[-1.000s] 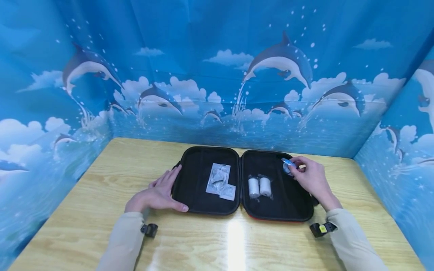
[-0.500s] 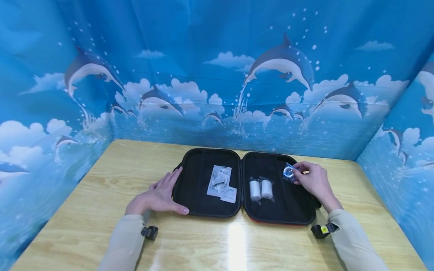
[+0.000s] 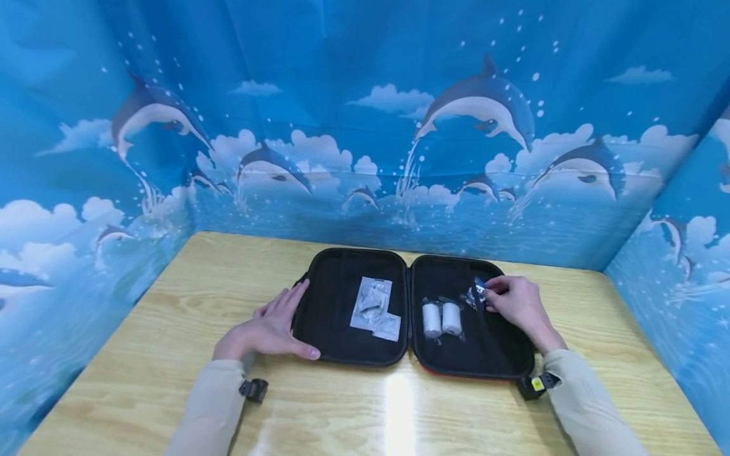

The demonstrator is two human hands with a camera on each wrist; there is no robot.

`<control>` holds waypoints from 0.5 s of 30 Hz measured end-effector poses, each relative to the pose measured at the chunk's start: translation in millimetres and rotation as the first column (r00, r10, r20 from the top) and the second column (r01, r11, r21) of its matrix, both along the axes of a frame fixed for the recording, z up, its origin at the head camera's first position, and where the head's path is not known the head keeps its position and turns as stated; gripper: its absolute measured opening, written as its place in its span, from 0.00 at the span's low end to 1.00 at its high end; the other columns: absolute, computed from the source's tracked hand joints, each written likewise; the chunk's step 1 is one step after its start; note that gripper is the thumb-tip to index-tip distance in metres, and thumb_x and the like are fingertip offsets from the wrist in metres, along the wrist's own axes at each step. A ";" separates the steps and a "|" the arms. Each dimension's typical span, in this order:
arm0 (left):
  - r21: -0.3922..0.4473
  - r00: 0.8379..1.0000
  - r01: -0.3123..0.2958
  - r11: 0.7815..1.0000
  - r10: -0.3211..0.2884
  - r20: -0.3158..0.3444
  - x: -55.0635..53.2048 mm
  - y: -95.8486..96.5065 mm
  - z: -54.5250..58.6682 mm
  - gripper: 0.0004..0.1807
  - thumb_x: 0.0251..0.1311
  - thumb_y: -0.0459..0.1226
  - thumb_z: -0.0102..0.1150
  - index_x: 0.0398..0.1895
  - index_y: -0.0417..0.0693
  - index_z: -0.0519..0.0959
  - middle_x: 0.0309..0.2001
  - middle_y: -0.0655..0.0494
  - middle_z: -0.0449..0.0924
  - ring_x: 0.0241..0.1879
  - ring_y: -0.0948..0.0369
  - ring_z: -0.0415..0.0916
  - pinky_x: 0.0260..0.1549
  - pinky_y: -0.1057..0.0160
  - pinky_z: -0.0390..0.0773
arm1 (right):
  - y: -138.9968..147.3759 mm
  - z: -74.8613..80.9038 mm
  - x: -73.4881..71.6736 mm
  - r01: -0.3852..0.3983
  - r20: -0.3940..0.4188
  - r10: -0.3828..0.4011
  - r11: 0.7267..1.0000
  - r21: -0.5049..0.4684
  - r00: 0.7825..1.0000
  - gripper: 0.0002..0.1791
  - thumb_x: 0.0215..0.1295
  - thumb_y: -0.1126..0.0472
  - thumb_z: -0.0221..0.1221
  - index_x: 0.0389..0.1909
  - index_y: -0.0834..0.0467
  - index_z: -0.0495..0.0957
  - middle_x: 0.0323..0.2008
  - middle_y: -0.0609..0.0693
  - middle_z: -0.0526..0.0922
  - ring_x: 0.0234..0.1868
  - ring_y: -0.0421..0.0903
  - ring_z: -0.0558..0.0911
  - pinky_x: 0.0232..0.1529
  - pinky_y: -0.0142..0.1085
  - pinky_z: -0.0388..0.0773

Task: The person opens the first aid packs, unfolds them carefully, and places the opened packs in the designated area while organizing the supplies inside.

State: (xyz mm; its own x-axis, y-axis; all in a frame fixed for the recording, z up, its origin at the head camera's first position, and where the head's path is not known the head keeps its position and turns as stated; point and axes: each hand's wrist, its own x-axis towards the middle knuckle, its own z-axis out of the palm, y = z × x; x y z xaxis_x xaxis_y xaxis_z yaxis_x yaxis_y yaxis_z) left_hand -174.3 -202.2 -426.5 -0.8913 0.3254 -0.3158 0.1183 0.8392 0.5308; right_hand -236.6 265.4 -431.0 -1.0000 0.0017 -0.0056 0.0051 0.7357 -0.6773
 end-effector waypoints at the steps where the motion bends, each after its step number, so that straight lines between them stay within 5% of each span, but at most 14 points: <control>1: 0.001 1.000 0.000 1.000 0.000 -0.002 -0.3 -0.2 0.1 0.79 0.41 0.66 0.76 0.84 0.56 0.29 0.84 0.43 0.32 0.82 0.37 0.33 0.69 0.21 0.41 | -0.9 -0.1 -0.3 0.000 0.008 0.000 1.000 0.000 1.000 0.13 0.69 0.67 0.59 0.48 0.72 0.83 0.40 0.68 0.88 0.27 0.41 0.89 0.28 0.30 0.85; 15: -0.010 1.000 0.003 1.000 -0.003 -0.002 -1.4 0.5 -1.7 0.78 0.41 0.67 0.75 0.84 0.56 0.29 0.84 0.43 0.32 0.82 0.37 0.32 0.69 0.21 0.41 | -10.1 4.7 2.5 0.002 0.131 0.005 0.999 -0.046 0.991 0.21 0.75 0.57 0.56 0.56 0.71 0.79 0.37 0.63 0.88 0.29 0.40 0.86 0.30 0.33 0.86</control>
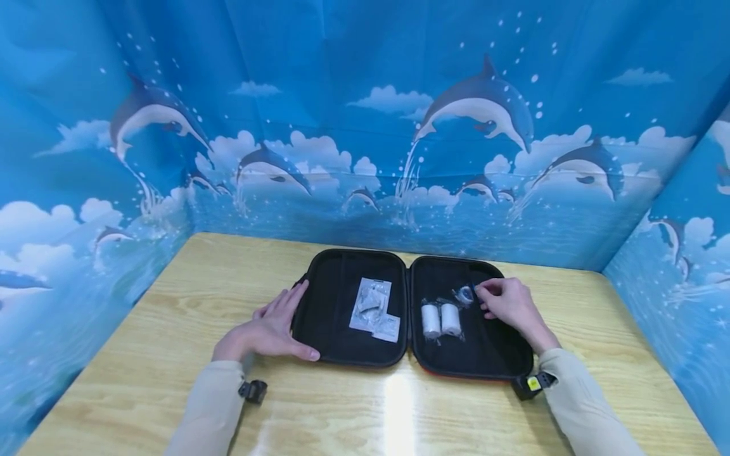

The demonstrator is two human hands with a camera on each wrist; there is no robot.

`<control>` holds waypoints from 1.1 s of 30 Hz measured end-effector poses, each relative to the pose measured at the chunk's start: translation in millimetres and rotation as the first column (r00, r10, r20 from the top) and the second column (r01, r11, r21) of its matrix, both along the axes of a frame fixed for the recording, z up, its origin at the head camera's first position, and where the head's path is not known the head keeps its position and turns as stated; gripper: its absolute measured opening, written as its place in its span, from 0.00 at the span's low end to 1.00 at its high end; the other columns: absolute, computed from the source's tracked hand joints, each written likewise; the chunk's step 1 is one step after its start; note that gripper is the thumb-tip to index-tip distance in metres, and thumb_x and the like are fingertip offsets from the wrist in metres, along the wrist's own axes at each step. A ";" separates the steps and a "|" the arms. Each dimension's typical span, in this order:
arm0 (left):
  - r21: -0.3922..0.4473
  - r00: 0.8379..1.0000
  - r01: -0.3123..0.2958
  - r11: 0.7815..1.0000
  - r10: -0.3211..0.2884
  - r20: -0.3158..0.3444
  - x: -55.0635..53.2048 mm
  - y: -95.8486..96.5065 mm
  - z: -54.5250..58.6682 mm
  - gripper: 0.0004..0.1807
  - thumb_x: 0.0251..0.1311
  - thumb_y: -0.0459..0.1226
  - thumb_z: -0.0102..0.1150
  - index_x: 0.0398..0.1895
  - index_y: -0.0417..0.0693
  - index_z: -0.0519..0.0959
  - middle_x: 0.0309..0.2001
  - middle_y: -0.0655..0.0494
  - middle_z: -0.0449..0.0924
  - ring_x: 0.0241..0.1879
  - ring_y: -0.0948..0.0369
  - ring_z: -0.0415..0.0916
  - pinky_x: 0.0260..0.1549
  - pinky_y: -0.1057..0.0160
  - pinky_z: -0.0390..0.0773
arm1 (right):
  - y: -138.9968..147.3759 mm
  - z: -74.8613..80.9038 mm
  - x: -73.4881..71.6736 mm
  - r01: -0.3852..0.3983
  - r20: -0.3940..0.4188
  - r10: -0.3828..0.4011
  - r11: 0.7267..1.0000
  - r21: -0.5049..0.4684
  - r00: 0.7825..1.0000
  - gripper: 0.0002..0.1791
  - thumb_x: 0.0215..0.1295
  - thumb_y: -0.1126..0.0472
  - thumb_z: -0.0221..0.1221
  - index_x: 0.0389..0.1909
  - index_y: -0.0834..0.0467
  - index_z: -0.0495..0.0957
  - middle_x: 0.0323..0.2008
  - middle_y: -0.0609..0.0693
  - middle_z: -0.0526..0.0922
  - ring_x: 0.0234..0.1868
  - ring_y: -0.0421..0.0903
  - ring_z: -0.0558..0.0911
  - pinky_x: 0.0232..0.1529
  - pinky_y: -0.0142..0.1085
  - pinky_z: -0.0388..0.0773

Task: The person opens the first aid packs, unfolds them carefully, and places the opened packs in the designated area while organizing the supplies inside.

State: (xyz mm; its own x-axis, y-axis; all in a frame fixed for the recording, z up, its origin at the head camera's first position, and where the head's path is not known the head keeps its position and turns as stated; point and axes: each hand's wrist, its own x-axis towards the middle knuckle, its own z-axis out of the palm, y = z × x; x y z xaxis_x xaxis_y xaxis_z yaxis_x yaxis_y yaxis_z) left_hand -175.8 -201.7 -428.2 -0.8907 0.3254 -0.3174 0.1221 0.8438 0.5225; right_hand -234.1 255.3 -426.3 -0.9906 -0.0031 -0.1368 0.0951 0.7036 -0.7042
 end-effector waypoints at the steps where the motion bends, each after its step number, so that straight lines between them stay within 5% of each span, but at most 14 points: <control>1: 0.000 1.000 -0.001 1.000 0.001 0.000 0.0 -0.1 0.2 0.78 0.41 0.67 0.75 0.84 0.56 0.29 0.84 0.43 0.32 0.82 0.37 0.32 0.69 0.21 0.41 | -0.9 0.7 0.0 0.003 0.014 -0.003 1.000 -0.001 1.000 0.23 0.75 0.55 0.56 0.57 0.70 0.79 0.37 0.62 0.88 0.29 0.40 0.86 0.31 0.33 0.86; 12: 0.003 1.000 0.013 1.000 -0.013 -0.012 -3.0 0.3 2.8 0.78 0.41 0.66 0.76 0.84 0.56 0.29 0.84 0.42 0.34 0.82 0.37 0.34 0.69 0.22 0.44 | -11.9 5.7 -3.2 0.037 0.185 -0.007 0.987 -0.158 0.983 0.27 0.77 0.50 0.54 0.62 0.69 0.75 0.40 0.54 0.84 0.36 0.41 0.83 0.34 0.33 0.85; 21: -0.013 1.000 0.018 1.000 -0.018 0.000 -4.8 1.0 5.1 0.79 0.41 0.66 0.75 0.84 0.56 0.28 0.84 0.42 0.33 0.82 0.37 0.34 0.70 0.22 0.43 | -14.6 5.5 -8.6 0.049 0.296 0.034 0.962 -0.267 0.954 0.22 0.76 0.50 0.55 0.55 0.66 0.75 0.34 0.46 0.82 0.33 0.39 0.80 0.29 0.31 0.80; 25: -0.016 1.000 0.015 1.000 -0.015 0.002 -5.9 1.5 5.3 0.79 0.41 0.66 0.75 0.84 0.55 0.29 0.84 0.41 0.33 0.81 0.36 0.34 0.70 0.22 0.43 | -15.7 8.3 -9.3 0.038 0.322 0.050 0.964 -0.262 0.945 0.21 0.75 0.49 0.55 0.53 0.64 0.73 0.35 0.46 0.80 0.33 0.41 0.78 0.28 0.32 0.78; 33: -0.013 1.000 0.009 1.000 -0.009 0.001 -6.9 1.6 4.5 0.78 0.40 0.66 0.76 0.84 0.55 0.31 0.84 0.41 0.35 0.81 0.35 0.37 0.69 0.22 0.44 | -6.0 9.4 -0.3 -0.007 0.274 0.053 0.986 -0.168 0.960 0.32 0.77 0.48 0.54 0.68 0.68 0.64 0.40 0.51 0.80 0.34 0.42 0.78 0.31 0.35 0.80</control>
